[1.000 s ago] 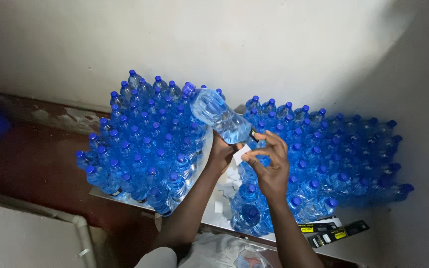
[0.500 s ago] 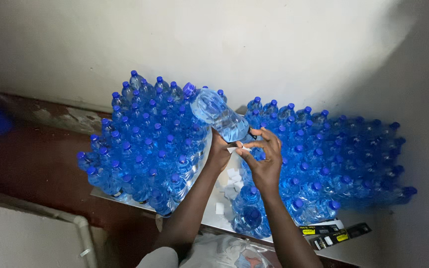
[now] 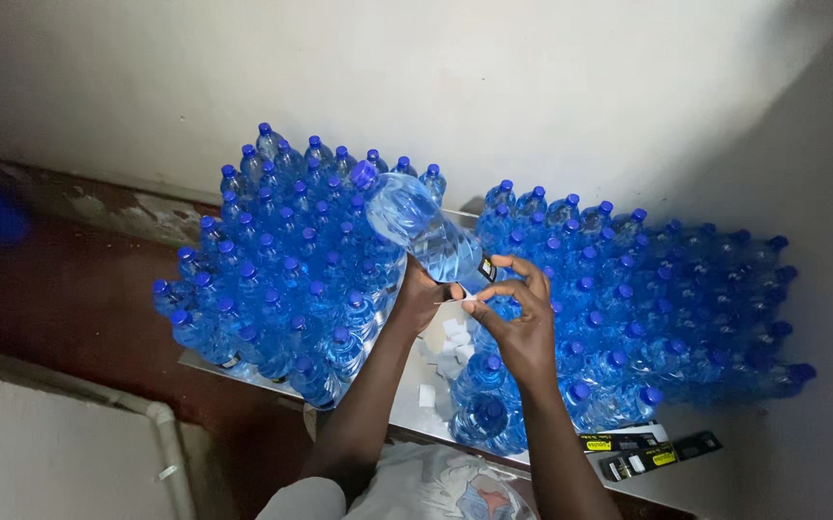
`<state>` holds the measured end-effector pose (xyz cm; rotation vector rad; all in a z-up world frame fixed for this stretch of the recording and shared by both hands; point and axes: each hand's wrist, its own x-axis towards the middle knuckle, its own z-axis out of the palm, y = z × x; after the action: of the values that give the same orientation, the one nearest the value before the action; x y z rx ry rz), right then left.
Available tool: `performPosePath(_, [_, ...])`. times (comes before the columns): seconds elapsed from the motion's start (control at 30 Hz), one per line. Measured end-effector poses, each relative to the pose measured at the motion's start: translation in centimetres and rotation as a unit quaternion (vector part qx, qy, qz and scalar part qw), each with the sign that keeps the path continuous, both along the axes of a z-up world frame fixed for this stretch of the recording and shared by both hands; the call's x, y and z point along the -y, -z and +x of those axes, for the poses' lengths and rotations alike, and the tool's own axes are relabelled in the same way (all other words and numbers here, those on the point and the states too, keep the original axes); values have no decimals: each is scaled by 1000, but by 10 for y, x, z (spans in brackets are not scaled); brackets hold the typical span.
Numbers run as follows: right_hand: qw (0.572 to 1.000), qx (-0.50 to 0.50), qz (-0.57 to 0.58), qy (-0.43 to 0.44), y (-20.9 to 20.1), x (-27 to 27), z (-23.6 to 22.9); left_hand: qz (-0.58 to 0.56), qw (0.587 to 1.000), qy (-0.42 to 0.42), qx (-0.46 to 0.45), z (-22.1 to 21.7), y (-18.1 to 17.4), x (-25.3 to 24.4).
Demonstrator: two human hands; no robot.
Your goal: The person repeatedly picks up blue plastic water bottles from a table, applies a label to each bottle, and places the labeled bottle back on the table. The process is repeated for multiple bottles in a consistent sequence.
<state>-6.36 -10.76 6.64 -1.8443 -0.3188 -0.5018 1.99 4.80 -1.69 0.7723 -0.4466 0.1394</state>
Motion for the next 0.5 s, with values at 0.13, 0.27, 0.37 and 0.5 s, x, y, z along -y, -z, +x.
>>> performPosePath(0.13, [999,5,25,-24,-11,-5,-10,-74,996,38,-29,-9,4,3])
performPosePath(0.27, [994,-11,60,-90,-17,0,-24,81,993,-84,-5,23,64,-2])
performPosePath(0.37, [974,-37,132,-179,12,26,-25,89,991,-92,-44,29,66,-11])
performPosePath(0.5, [996,-82,26,-35,32,52,1,-1,996,-69,-63,30,67,-13])
